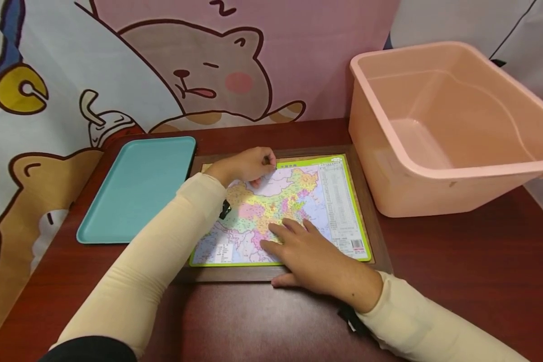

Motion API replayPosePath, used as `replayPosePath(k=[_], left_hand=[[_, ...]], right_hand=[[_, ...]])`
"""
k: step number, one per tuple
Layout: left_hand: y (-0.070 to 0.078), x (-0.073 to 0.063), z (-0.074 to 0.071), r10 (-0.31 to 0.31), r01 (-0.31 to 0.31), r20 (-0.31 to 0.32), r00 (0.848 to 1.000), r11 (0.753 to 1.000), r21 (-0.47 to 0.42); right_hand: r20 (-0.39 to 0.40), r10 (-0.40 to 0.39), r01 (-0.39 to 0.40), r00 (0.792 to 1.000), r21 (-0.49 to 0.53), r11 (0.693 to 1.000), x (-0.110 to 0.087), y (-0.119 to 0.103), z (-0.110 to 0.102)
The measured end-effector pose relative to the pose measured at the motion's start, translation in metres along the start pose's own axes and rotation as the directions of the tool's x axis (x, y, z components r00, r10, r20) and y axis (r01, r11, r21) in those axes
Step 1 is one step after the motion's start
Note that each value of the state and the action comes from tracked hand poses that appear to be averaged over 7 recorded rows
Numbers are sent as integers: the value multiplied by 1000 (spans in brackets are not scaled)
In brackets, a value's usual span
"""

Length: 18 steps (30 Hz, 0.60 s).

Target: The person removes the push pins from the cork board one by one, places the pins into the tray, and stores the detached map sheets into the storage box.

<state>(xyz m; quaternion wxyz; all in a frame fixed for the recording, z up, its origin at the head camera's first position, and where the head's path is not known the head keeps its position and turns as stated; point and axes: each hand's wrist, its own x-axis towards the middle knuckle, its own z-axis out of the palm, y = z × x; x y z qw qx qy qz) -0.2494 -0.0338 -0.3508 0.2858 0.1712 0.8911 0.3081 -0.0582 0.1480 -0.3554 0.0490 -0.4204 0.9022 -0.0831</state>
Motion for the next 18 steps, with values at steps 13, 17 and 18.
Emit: replayPosePath(k=[13,17,18], left_hand=[[-1,-1,2,-9,10,6,1000,1000,-17],[0,-1,3,-8,7,-6,1000,1000,-21],[0,0,4,-5,5,-6,1000,1000,-19]], right_hand=[[-1,-1,1,1000,5,1000,-1,-1,1],[-4,-1,1,1000,0,1000,-2,-1,2],[-4,1,-1,1000,0,1000,-2,-1,2]])
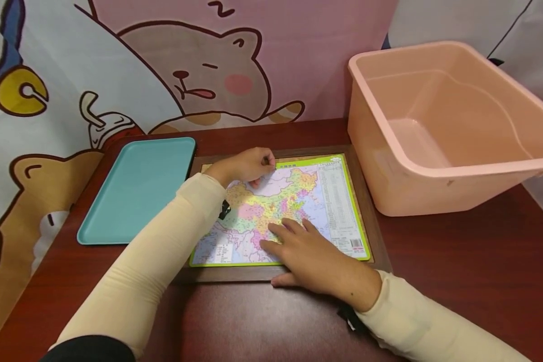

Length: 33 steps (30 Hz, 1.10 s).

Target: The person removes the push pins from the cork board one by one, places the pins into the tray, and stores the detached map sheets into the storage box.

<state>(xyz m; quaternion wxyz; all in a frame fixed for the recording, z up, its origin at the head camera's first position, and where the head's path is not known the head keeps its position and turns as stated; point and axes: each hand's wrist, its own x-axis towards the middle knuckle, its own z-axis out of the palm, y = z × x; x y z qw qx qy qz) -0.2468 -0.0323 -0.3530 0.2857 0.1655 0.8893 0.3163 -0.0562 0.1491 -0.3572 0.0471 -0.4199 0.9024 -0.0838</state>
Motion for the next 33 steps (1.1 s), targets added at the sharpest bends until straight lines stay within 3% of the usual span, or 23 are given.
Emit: replayPosePath(k=[9,14,24,29,33], left_hand=[[1,-6,-3,-18,18,2,1000,1000,-8],[1,-9,-3,26,-26,-3,1000,999,24],[-6,-21,-3,35,-35,11,999,999,20],[-11,-23,-4,18,-20,48,999,998,54],[-17,-25,-5,27,-28,24,999,998,57]], right_hand=[[-14,-10,10,1000,0,1000,1,-2,-3],[-16,-3,3,1000,6,1000,0,-3,-5],[-15,0,0,1000,12,1000,-1,-2,-3],[-3,3,-3,1000,37,999,-3,-3,-3],[-3,5,-5,1000,36,999,-3,-3,-3]])
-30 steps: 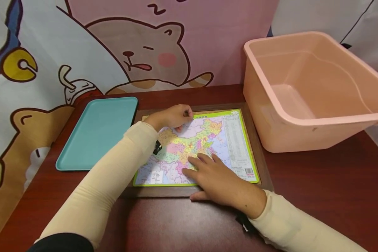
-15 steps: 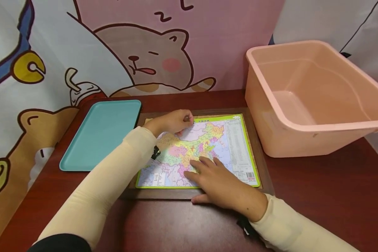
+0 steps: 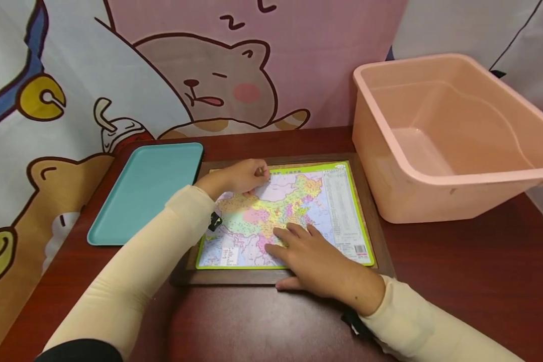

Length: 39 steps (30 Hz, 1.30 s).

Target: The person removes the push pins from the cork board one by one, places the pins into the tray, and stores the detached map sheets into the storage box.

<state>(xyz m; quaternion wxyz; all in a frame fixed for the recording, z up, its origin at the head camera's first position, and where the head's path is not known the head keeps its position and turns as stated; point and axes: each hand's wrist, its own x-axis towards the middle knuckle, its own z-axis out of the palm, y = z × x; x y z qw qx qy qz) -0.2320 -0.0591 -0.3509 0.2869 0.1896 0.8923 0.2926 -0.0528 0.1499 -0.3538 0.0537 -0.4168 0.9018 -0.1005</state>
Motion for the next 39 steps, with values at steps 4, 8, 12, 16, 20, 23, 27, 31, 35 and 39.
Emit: replayPosePath(k=[4,8,12,16,20,23,27,31,35,39], left_hand=[[-3,-4,0,7,-6,-44,999,1000,18],[-7,-9,-3,-4,5,-51,999,1000,30],[-11,-15,-7,-24,26,-51,998,999,33],[-18,-20,-10,-41,42,-38,998,998,38],[-25,-26,-15,-68,70,-59,996,997,32],[-30,-29,-19,-88,90,-84,993,996,24],[-36,-33,-24,-104,107,-79,991,994,30],[-41,-37,-28,-115,119,-98,989,992,42],[-45,-39,-30,-113,119,-123,986,992,47],[-51,-43,-32,-118,128,-139,983,990,64]], right_hand=[[3,0,0,1000,0,1000,0,0,-1],[-3,-6,5,1000,-4,1000,0,-1,-2],[-10,-10,10,1000,-17,1000,1,-1,-2],[-1,-4,4,1000,-10,1000,0,-1,-2],[-4,-3,3,1000,-9,1000,-1,-1,-1],[-11,-3,3,1000,-11,1000,0,-1,0],[1,2,-2,1000,-5,1000,0,-1,-1],[8,0,0,1000,-4,1000,1,-2,-3],[9,4,-4,1000,-10,1000,0,-2,-4],[13,8,-8,1000,-1,1000,0,-2,-3]])
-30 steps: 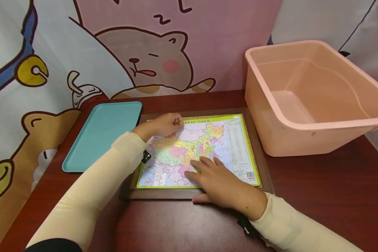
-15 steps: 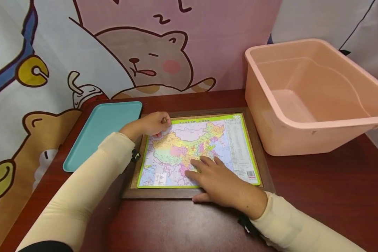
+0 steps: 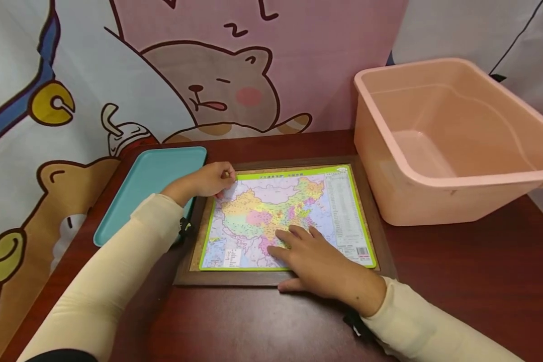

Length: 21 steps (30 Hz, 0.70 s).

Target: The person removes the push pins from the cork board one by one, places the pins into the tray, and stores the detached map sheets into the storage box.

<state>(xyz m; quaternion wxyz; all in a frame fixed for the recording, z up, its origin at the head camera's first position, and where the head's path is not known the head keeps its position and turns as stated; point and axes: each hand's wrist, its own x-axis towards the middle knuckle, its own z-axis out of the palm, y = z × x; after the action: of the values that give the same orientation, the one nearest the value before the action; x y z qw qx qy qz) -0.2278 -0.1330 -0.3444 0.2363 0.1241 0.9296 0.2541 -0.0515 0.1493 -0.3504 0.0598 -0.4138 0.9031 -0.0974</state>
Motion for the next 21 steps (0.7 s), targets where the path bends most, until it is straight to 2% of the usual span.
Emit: replayPosePath(k=[6,11,21], left_hand=[[-11,-2,-6,-35,33,-47,998,999,-38],[-21,-9,-12,-61,58,-45,997,996,-66],[-46,-24,-24,-115,108,-80,990,990,-88]], right_hand=[[0,3,-3,1000,-1,1000,0,1,2],[4,2,-2,1000,4,1000,-1,0,1],[-8,-1,1,1000,-7,1000,1,0,1]])
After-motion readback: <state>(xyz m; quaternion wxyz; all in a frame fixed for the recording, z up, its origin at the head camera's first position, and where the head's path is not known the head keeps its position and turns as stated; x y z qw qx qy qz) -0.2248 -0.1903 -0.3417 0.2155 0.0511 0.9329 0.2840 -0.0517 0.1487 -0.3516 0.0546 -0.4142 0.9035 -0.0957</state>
